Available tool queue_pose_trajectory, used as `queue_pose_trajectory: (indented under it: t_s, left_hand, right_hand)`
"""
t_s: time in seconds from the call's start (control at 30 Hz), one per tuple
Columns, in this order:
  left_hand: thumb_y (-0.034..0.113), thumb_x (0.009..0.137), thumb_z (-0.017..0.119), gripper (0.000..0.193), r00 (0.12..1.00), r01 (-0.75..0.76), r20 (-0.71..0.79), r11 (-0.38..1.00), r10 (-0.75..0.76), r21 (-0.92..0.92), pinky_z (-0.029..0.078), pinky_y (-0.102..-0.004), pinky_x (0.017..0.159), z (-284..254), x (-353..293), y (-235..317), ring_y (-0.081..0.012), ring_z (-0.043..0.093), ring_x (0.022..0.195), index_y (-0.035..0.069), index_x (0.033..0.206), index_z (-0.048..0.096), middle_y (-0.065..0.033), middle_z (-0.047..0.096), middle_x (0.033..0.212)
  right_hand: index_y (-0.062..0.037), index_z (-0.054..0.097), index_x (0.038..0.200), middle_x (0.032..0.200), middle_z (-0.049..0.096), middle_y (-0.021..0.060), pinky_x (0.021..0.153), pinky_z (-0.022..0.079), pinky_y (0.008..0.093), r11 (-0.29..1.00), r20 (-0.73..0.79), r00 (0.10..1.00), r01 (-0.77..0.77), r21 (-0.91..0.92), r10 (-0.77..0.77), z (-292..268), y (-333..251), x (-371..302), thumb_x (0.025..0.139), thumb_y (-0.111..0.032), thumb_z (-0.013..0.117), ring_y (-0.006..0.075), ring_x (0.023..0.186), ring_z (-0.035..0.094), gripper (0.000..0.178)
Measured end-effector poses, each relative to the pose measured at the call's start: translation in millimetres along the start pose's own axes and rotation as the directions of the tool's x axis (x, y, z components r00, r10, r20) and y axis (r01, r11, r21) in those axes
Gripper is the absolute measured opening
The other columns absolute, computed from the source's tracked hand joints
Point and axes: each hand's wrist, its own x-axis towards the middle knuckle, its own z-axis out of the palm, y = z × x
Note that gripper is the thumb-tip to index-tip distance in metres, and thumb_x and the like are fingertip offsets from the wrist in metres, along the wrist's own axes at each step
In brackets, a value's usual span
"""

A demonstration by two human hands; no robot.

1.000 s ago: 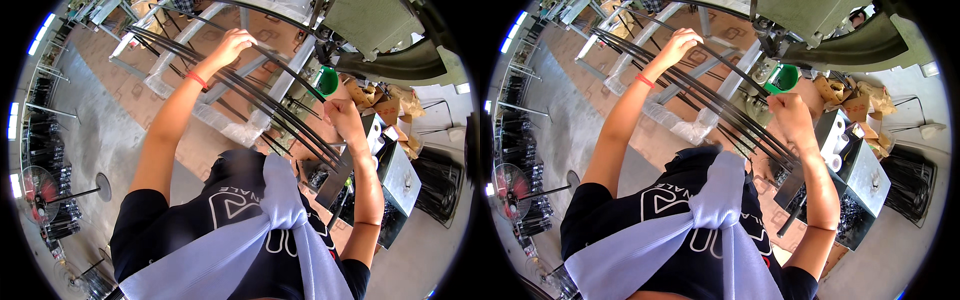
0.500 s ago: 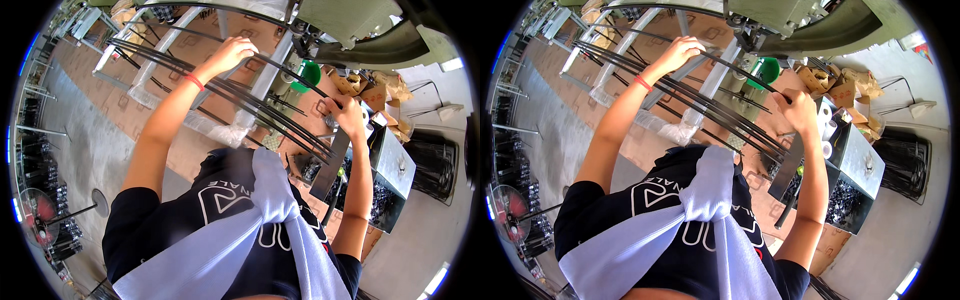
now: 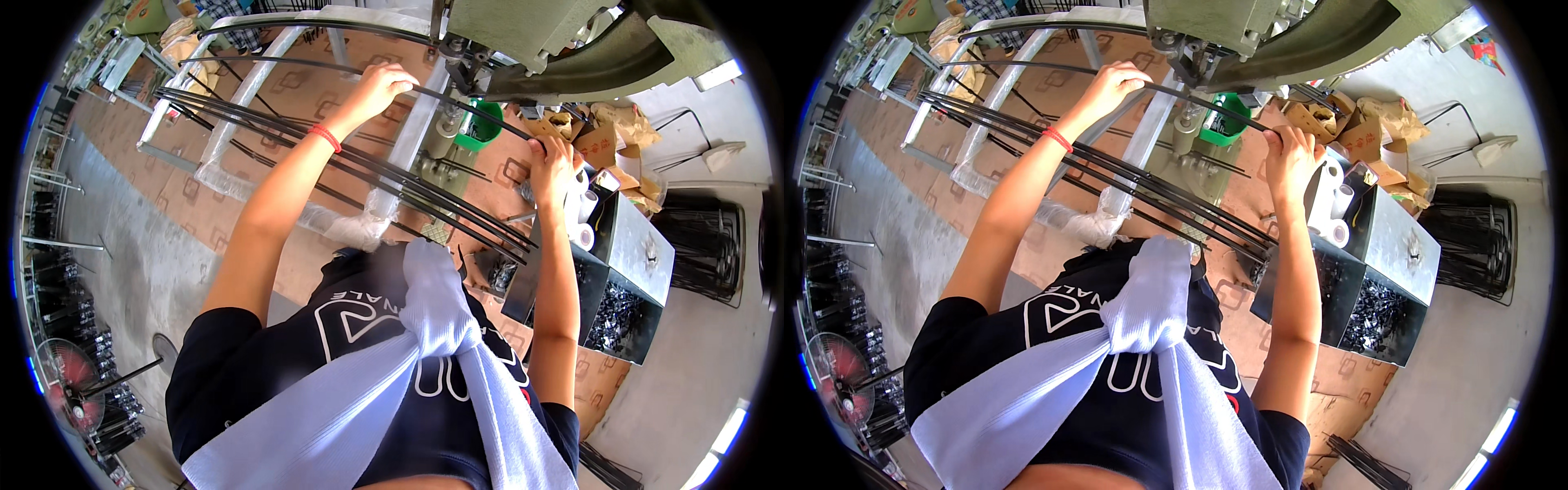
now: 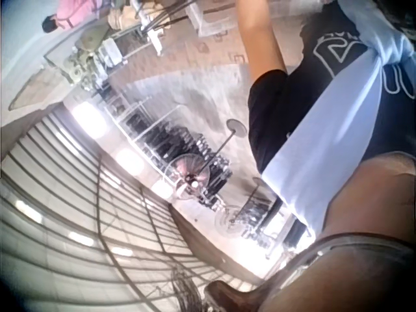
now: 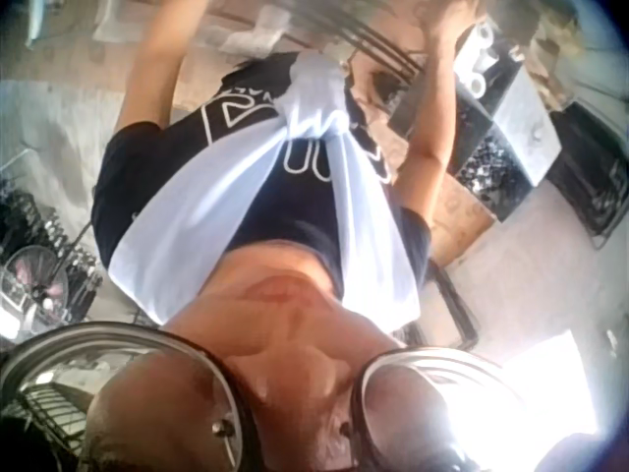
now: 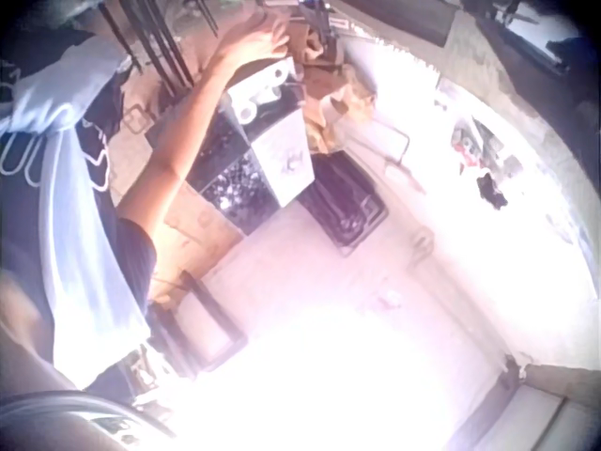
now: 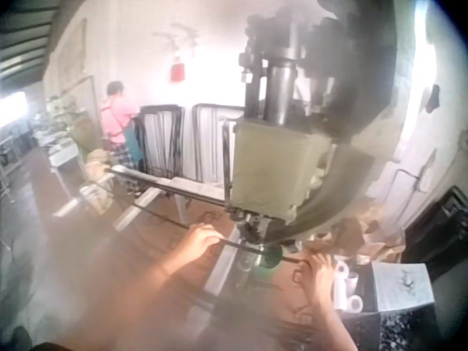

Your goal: The person assembles a metal frame structure by inserting long black rods into a jig and securing them with small black plastic clips. They repeatedly pick up rods, align them within the frame, and use a hammer to tap the clips into place, ensuring the rods are held securely.

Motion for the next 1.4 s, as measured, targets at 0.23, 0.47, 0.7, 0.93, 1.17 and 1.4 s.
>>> queue_pose_trajectory:
  t_s: [0.23,0.47,0.7,0.93,1.17,1.4]
  left_hand:
    - [0.007,0.081,0.057,0.013,0.995,0.055,0.083,0.998,-0.052,-0.037,0.044,-0.0329,0.071,3.1,-4.2,-2.4,-0.0249,0.056,0.077,0.002,0.090,0.065,-0.0097,0.062,0.081]
    - [0.009,0.081,0.058,0.014,0.996,0.039,0.084,0.999,-0.037,-0.025,0.042,-0.0329,0.070,-1.9,-2.6,-2.0,-0.0244,0.053,0.073,0.004,0.091,0.066,-0.0098,0.060,0.078]
    - [0.016,0.080,0.061,0.021,0.996,-0.032,0.083,0.990,0.021,0.137,0.041,-0.0338,0.081,7.4,-10.3,-10.9,-0.0261,0.052,0.089,0.008,0.098,0.066,-0.0089,0.059,0.096]
    - [0.009,0.081,0.058,0.018,0.955,-0.109,0.257,0.982,0.146,-0.153,0.044,-0.0352,0.080,8.6,-34.3,132.1,-0.0265,0.055,0.090,0.004,0.099,0.062,-0.0090,0.058,0.094]
    - [0.002,0.081,0.058,0.012,0.880,-0.089,0.388,0.897,0.274,-0.433,0.046,-0.0315,0.077,66.8,-28.6,213.4,-0.0238,0.056,0.087,0.002,0.092,0.063,-0.0086,0.060,0.092]
    - [0.004,0.082,0.057,0.011,0.906,-0.054,0.364,0.912,0.216,-0.407,0.045,-0.0322,0.079,128.7,-4.4,253.0,-0.0235,0.056,0.089,0.003,0.092,0.063,-0.0083,0.060,0.094]
  right_hand:
    - [-0.0122,0.062,0.075,0.073,0.058,0.0013,0.075,0.030,0.0368,0.999,0.039,0.999,-0.033,-0.014,0.033,13.9,8.9,-9.3,0.078,-0.027,0.062,0.0221,0.075,0.051,0.015]
    - [-0.0118,0.061,0.074,0.073,0.058,0.0011,0.074,0.031,0.0372,1.000,0.040,0.999,-0.026,0.005,0.026,10.7,2.6,-7.0,0.078,-0.027,0.062,0.0221,0.073,0.052,0.016]
    - [-0.0099,0.061,0.089,0.087,0.056,0.0072,0.080,0.033,0.0411,0.996,0.158,0.984,-0.086,-0.014,0.087,17.6,17.3,-22.0,0.081,-0.030,0.058,0.0259,0.083,0.052,0.021]
    - [-0.0044,0.062,0.096,0.091,0.065,0.0123,0.072,0.049,0.0362,0.590,0.352,0.602,-0.793,0.152,0.717,-97.2,112.4,-80.0,0.082,-0.020,0.057,0.0262,0.078,0.064,0.021]
    - [0.0041,0.055,0.101,0.099,0.059,0.0274,0.082,0.048,0.0438,0.645,0.619,0.222,-0.434,-0.629,0.753,-78.0,185.2,-248.7,0.079,-0.013,0.045,0.0417,0.094,0.058,0.030]
    - [0.0023,0.046,0.099,0.092,0.060,0.0267,0.077,0.050,0.0433,0.736,0.704,0.288,-0.468,-0.488,0.650,-103.5,167.8,-266.2,0.073,-0.002,0.053,0.0403,0.088,0.060,0.028]
